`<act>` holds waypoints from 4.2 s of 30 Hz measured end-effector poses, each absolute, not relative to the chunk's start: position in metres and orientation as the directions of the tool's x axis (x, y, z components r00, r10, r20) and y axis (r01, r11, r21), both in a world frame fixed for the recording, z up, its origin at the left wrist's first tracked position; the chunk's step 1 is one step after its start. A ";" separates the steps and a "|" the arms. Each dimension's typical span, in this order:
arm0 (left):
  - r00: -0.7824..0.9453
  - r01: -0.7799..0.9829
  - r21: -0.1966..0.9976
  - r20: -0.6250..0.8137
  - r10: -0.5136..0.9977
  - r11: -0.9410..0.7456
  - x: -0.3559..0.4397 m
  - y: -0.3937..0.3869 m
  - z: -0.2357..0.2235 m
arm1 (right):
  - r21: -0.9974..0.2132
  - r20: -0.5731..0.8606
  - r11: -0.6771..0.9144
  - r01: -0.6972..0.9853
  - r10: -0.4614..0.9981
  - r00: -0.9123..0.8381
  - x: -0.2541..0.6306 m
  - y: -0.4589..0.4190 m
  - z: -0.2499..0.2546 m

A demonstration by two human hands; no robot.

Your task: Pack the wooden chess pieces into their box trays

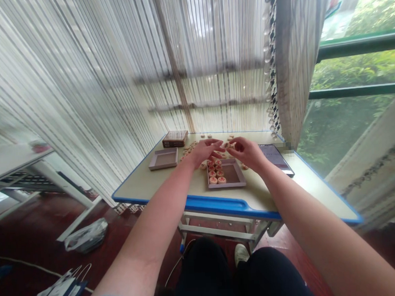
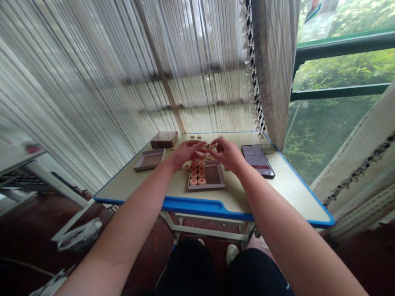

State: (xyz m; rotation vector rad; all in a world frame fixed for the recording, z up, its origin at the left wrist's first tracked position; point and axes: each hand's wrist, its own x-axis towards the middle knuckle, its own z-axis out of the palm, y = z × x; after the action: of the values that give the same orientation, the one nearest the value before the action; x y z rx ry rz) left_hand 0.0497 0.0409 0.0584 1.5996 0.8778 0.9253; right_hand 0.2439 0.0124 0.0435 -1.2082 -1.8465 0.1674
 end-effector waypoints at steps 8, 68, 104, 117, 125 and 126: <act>0.186 0.108 0.959 0.241 0.953 -0.263 0.046 0.060 0.050 | -0.465 0.403 0.453 0.760 0.873 -0.274 0.252 0.008 0.050; -0.135 0.222 0.959 0.207 0.969 -0.174 0.039 0.070 0.050 | -0.276 0.224 0.343 0.898 0.931 -0.287 0.253 0.010 0.044; 0.376 0.879 0.205 0.253 0.891 -0.430 0.030 0.080 0.033 | -0.350 0.317 0.321 0.880 0.925 -0.211 0.255 0.010 0.045; 0.332 0.831 0.335 0.342 0.879 -0.445 0.033 0.073 0.035 | -0.398 0.358 0.343 0.851 0.912 -0.201 0.257 0.007 0.043; 0.262 0.530 0.711 0.382 0.886 -0.462 0.044 0.068 0.038 | -0.436 0.354 0.345 0.831 0.915 -0.194 0.252 0.004 0.048; 0.263 0.433 0.780 0.370 0.891 -0.451 0.046 0.067 0.038 | -0.434 0.364 0.358 0.827 0.909 -0.202 0.250 0.004 0.048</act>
State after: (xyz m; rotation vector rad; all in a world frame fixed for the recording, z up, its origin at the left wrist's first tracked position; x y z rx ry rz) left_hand 0.0456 0.0670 0.0379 1.9999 1.1940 1.1106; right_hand 0.2503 0.0040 0.0480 -1.5012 -2.0620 0.1908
